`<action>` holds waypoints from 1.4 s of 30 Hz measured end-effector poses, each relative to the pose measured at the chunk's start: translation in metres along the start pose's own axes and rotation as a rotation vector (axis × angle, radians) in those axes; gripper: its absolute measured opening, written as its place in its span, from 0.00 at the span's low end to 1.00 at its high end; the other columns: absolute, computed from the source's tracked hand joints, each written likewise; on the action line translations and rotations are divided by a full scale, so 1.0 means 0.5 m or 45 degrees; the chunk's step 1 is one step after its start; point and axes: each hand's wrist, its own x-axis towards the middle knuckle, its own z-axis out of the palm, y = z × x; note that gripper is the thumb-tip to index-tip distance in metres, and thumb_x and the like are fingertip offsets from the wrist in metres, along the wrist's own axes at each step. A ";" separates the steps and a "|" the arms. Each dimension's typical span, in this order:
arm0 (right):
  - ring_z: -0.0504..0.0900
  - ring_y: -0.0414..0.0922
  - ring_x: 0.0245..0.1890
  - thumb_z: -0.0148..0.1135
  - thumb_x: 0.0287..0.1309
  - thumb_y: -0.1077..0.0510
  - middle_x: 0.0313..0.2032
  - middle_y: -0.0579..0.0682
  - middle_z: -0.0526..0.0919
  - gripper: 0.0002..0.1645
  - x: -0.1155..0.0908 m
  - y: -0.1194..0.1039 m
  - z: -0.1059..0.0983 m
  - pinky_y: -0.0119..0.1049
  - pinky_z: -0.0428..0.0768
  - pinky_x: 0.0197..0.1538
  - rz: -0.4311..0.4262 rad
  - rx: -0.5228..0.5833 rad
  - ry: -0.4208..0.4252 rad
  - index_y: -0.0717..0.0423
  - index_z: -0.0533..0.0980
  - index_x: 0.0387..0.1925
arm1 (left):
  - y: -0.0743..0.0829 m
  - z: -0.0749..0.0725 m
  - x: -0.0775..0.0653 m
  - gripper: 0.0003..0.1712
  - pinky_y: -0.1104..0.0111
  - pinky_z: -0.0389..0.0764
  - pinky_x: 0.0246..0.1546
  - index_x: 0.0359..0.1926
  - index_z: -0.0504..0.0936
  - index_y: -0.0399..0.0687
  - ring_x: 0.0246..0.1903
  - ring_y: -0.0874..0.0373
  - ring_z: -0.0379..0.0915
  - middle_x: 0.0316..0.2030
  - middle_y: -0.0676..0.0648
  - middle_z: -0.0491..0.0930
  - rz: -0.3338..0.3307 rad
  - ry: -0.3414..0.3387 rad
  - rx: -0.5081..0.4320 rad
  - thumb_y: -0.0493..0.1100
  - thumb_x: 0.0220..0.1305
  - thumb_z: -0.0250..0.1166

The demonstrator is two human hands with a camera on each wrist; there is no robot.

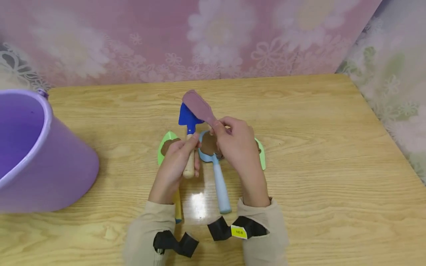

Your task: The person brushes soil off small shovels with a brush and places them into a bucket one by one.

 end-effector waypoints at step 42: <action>0.64 0.37 0.12 0.54 0.69 0.59 0.12 0.50 0.69 0.16 0.019 0.064 0.078 0.27 0.62 0.16 -0.192 0.310 0.112 0.71 0.79 0.34 | -0.055 -0.034 0.017 0.08 0.75 0.63 0.12 0.24 0.67 0.43 0.09 0.64 0.59 0.09 0.53 0.63 0.192 0.002 -0.210 0.35 0.61 0.50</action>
